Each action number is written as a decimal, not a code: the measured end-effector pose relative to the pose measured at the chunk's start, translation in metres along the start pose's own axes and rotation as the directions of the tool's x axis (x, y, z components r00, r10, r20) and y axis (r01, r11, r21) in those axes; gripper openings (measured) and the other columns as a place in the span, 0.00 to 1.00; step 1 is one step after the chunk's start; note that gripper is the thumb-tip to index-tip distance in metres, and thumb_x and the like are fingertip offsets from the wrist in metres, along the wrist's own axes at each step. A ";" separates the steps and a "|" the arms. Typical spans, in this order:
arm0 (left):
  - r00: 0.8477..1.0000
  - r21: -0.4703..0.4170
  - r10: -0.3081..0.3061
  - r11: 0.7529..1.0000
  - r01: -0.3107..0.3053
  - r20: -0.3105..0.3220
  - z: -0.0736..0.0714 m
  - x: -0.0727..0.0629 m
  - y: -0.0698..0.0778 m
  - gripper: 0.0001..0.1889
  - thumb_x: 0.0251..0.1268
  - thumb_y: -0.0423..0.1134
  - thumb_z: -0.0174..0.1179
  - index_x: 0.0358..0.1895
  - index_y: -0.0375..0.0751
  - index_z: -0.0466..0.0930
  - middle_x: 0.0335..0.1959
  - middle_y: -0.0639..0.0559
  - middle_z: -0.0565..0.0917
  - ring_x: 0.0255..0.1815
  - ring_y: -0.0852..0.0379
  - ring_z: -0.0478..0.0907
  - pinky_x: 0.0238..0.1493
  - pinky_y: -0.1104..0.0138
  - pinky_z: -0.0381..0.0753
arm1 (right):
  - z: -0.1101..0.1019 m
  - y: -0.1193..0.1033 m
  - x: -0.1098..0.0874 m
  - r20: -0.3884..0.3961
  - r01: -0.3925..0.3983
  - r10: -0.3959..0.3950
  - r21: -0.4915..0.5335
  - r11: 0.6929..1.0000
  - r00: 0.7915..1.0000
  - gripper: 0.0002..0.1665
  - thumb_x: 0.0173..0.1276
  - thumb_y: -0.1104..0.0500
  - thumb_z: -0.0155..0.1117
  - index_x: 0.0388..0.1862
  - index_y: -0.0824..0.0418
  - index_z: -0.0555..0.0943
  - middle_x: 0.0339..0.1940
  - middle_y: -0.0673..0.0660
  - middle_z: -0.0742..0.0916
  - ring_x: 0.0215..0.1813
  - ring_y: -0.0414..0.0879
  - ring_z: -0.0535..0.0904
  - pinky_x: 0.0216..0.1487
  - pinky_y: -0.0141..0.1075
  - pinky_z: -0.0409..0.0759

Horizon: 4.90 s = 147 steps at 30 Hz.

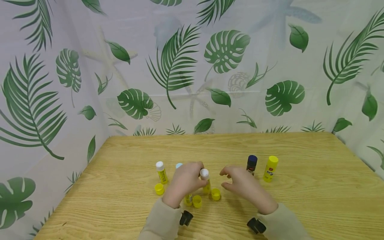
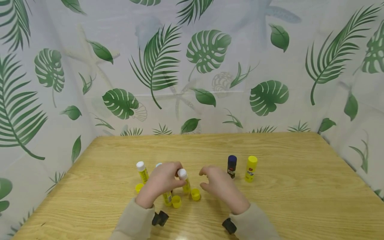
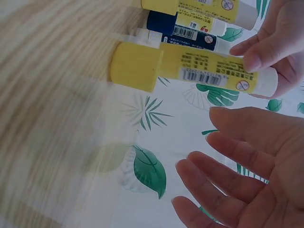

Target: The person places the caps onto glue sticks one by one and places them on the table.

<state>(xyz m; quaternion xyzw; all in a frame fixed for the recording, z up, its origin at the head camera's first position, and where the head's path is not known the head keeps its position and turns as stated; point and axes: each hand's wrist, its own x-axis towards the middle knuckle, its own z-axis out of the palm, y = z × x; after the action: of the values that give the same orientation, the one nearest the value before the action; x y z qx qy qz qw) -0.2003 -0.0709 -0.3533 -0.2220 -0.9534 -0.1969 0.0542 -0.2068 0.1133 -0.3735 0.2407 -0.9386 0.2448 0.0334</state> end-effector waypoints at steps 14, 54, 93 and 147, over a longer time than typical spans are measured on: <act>0.987 -0.253 0.018 0.966 -0.057 -0.157 -0.004 -0.001 0.003 0.09 0.50 0.31 0.57 0.29 0.41 0.65 0.21 0.50 0.69 0.15 0.61 0.59 0.16 0.73 0.60 | 0.005 -0.003 0.001 0.051 -0.022 0.020 0.037 0.999 0.998 0.14 0.49 0.65 0.68 0.36 0.65 0.79 0.35 0.57 0.82 0.36 0.50 0.76 0.34 0.39 0.75; 0.823 -0.146 0.251 0.917 -0.370 -0.509 -0.005 0.002 0.010 0.12 0.50 0.35 0.64 0.38 0.35 0.78 0.34 0.49 0.79 0.30 0.61 0.73 0.29 0.75 0.73 | 0.026 -0.008 -0.001 0.244 0.052 -0.053 0.010 0.999 0.968 0.24 0.47 0.63 0.70 0.44 0.68 0.77 0.41 0.59 0.81 0.39 0.48 0.76 0.38 0.41 0.75; 0.829 -0.095 0.250 0.936 -0.340 -0.501 -0.006 0.000 0.010 0.13 0.47 0.31 0.62 0.40 0.37 0.76 0.35 0.50 0.78 0.29 0.62 0.73 0.28 0.78 0.72 | 0.011 -0.003 -0.001 0.180 0.189 -0.198 0.066 0.980 0.963 0.14 0.47 0.71 0.63 0.37 0.68 0.77 0.33 0.56 0.82 0.36 0.50 0.77 0.35 0.40 0.75; 0.839 -0.056 0.337 0.916 -0.396 -0.427 0.000 0.001 0.016 0.13 0.48 0.32 0.63 0.40 0.36 0.76 0.34 0.51 0.78 0.27 0.64 0.72 0.28 0.81 0.70 | -0.042 -0.003 -0.012 -0.330 0.219 -0.173 0.110 0.969 0.928 0.16 0.48 0.71 0.68 0.38 0.65 0.76 0.34 0.55 0.82 0.35 0.45 0.77 0.36 0.41 0.77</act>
<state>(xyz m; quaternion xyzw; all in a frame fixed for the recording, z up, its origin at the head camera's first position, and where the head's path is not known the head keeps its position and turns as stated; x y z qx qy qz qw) -0.1939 -0.0580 -0.3473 -0.3577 -0.8439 -0.2921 0.2731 -0.1968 0.1366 -0.3375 0.2927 -0.8719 0.3431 0.1909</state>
